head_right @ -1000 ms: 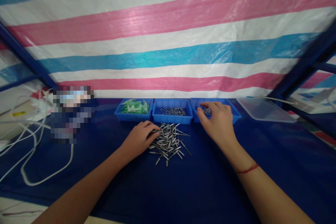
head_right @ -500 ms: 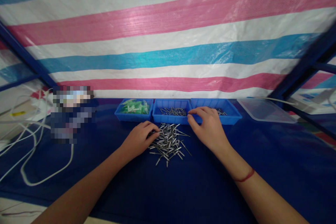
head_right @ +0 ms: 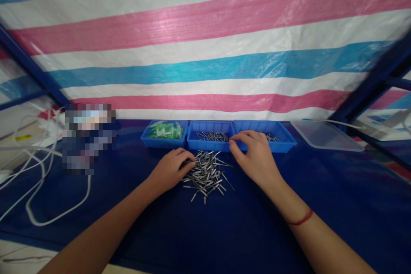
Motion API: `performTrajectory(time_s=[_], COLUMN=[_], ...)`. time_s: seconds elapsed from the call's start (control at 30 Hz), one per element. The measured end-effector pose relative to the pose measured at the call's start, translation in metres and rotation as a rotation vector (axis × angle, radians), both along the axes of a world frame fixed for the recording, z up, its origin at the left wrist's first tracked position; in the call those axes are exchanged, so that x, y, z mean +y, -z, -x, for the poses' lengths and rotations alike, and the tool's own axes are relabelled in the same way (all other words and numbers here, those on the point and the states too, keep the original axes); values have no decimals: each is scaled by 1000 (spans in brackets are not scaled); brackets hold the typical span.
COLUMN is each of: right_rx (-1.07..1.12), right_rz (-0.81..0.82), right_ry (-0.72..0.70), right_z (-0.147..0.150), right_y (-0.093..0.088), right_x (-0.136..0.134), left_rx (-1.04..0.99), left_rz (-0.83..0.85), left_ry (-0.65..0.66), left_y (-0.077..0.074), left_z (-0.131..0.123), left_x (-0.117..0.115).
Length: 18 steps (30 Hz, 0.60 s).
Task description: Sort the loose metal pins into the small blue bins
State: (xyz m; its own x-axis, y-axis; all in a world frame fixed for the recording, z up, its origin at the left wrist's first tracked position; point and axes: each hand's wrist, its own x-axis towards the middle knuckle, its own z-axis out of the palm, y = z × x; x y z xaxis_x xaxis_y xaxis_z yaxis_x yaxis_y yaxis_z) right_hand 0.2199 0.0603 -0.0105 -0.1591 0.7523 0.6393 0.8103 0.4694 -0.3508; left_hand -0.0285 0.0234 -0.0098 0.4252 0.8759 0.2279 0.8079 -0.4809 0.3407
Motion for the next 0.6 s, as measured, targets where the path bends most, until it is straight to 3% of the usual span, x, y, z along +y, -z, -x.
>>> performTrajectory(time_s=[0.6], right_rx=[-16], right_rz=[-18], right_ry=[-6], right_z=[2], right_y=[1], right_x=[-2], left_rx=[12], left_rz=[-3], left_ry=[7], left_y=[0], left_z=[1], left_x=[0])
